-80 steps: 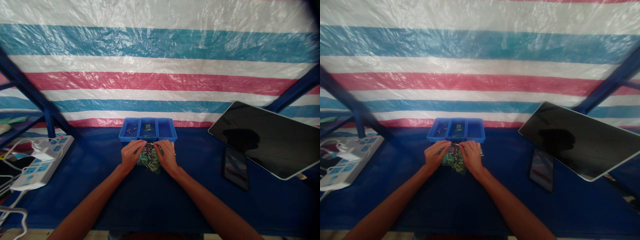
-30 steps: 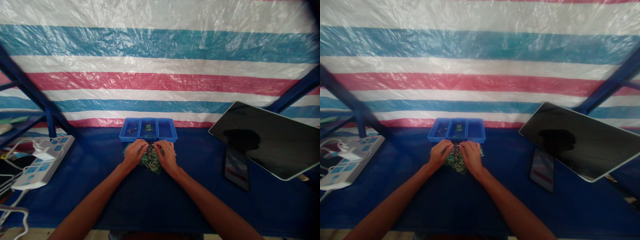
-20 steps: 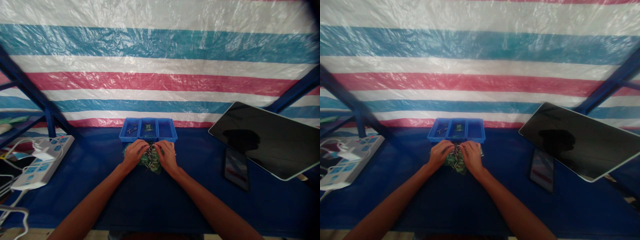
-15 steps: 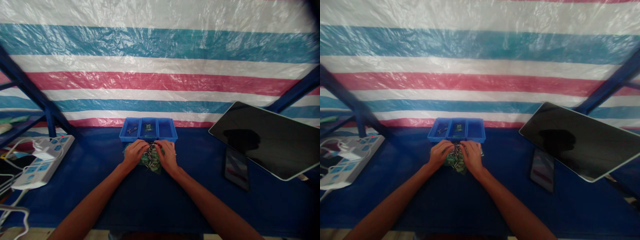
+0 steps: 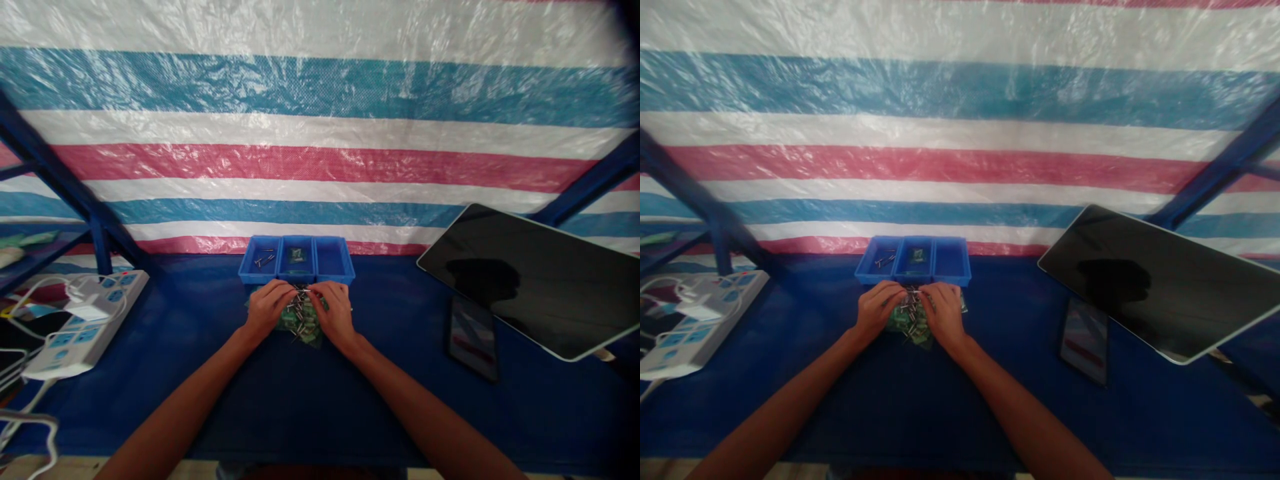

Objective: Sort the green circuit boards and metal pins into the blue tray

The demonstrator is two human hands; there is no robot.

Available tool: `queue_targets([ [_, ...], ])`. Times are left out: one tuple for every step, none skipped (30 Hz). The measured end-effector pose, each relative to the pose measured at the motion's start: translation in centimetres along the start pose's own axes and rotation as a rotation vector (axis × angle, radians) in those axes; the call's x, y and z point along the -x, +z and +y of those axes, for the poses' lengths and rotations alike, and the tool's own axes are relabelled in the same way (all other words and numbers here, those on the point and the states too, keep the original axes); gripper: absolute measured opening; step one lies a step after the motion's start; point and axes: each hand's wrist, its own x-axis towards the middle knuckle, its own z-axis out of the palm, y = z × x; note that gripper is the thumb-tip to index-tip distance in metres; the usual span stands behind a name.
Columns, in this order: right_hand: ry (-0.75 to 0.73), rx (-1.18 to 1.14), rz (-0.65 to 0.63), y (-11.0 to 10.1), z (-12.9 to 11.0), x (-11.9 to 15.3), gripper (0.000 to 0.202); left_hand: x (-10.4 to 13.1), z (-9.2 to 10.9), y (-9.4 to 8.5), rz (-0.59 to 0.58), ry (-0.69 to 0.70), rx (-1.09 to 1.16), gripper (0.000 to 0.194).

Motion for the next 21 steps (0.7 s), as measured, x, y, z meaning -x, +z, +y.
queue_targets([
  [-0.001,0.002,0.002,0.0,0.0,0.0,0.011,0.0,0.0,0.0,0.010,0.006,-0.006,0.010],
  [-0.002,0.001,0.005,0.1,0.1,0.0,0.011,0.0,0.0,0.0,0.022,0.011,-0.015,0.011],
  [-0.003,0.001,0.007,0.1,0.2,0.0,0.010,0.1,0.0,0.0,0.030,0.016,-0.024,0.012],
  [-0.004,0.001,0.008,0.1,0.2,0.0,0.010,0.1,0.0,0.0,0.037,0.021,-0.032,0.013],
  [-0.005,0.003,0.010,0.1,0.2,0.1,0.011,0.1,0.1,0.0,0.040,0.026,-0.038,0.014],
  [-0.009,0.007,0.011,0.2,0.2,0.1,0.011,0.1,0.1,0.0,0.043,0.031,-0.044,0.015],
  [-0.012,0.014,0.013,0.2,0.2,0.1,0.012,0.1,0.2,0.0,0.046,0.036,-0.051,0.015],
  [-0.015,0.023,0.017,0.2,0.2,0.2,0.013,0.1,0.2,0.0,0.055,0.039,-0.059,0.016],
  [-0.015,0.035,0.022,0.2,0.1,0.2,0.015,0.1,0.3,0.0,0.069,0.043,-0.069,0.016],
  [-0.015,0.049,0.028,0.2,0.1,0.2,0.018,0.1,0.4,0.0,0.086,0.047,-0.077,0.016],
  [-0.014,0.062,0.037,0.2,0.0,0.2,0.020,0.1,0.5,-0.1,0.101,0.052,-0.085,0.017],
  [-0.014,0.073,0.045,0.2,0.0,0.3,0.022,0.1,0.5,-0.1,0.111,0.056,-0.092,0.018],
  [-0.016,0.080,0.054,0.2,-0.1,0.3,0.022,0.1,0.6,-0.1,0.118,0.059,-0.098,0.019],
  [-0.020,0.082,0.062,0.2,-0.1,0.3,0.022,0.1,0.7,-0.1,0.119,0.059,-0.106,0.020],
  [-0.026,0.080,0.072,0.2,-0.2,0.3,0.021,0.0,0.7,-0.2,0.118,0.057,-0.112,0.021],
  [-0.031,0.075,0.084,0.2,-0.2,0.3,0.021,-0.1,0.7,-0.2,0.117,0.052,-0.117,0.021],
  [-0.036,0.070,0.096,0.1,-0.2,0.3,0.020,-0.2,0.7,-0.3,0.118,0.043,-0.121,0.020],
  [-0.036,0.063,0.108,0.1,-0.3,0.2,0.020,-0.4,0.7,-0.3,0.123,0.031,-0.124,0.020],
  [-0.029,0.056,0.118,0.0,-0.3,0.0,0.020,-0.7,0.6,-0.4,0.126,0.021,-0.127,0.020],
  [-0.020,0.049,0.127,0.0,-0.3,-0.2,0.020,-1.0,0.5,-0.4,0.130,0.012,-0.128,0.020],
  [-0.007,0.042,0.134,-0.1,-0.3,-0.4,0.020,-1.3,0.4,-0.3,0.133,0.007,-0.126,0.020],
])
